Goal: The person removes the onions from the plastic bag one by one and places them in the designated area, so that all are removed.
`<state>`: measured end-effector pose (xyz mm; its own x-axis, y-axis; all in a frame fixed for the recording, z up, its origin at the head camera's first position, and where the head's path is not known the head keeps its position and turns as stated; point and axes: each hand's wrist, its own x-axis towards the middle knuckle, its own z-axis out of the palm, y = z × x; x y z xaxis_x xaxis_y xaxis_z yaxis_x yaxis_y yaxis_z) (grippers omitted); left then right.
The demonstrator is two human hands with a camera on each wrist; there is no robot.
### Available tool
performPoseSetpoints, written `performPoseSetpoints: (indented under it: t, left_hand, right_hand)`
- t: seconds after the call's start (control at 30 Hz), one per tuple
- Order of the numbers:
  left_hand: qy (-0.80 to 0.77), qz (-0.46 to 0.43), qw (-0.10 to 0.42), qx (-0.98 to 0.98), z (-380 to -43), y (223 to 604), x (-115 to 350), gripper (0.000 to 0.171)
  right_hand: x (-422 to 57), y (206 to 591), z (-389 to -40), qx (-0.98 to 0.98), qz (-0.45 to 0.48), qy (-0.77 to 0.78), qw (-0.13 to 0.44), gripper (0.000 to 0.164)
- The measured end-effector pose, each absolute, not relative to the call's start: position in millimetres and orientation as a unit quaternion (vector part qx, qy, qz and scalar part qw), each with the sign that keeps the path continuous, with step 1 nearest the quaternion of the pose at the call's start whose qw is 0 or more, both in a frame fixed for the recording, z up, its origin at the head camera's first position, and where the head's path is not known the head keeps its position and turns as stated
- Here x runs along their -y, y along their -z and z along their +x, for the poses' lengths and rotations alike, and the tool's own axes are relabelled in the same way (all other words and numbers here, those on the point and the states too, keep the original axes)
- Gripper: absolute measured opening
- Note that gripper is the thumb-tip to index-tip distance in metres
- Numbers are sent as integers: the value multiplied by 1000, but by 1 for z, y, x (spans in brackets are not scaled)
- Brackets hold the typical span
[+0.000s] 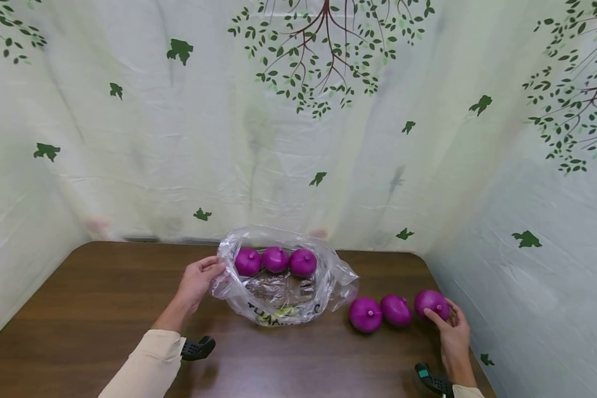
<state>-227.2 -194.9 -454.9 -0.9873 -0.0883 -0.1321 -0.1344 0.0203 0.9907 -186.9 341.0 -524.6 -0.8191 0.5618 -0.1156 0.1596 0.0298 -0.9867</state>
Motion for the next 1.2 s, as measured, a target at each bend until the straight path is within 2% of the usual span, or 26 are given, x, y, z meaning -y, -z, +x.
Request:
performPoseSetpoints:
  t: [0.2, 0.57, 0.97, 1.2]
  left_hand:
    - [-696, -79, 16, -714, -229, 454, 193, 48]
    - [-701, -76, 16, -709, -229, 455, 195, 47]
    - [-701, -76, 19, -709, -227, 454, 194, 47]
    - [-692, -79, 19, -717, -227, 453, 194, 48]
  right_hand:
    - [-342, 530, -185, 724, -267, -616, 157, 87]
    - [-342, 535, -184, 733, -250, -612, 159, 84]
    - [-346, 537, -185, 761, -247, -586, 128, 87]
    - [-350, 535, -187, 768, -247, -582, 106, 82]
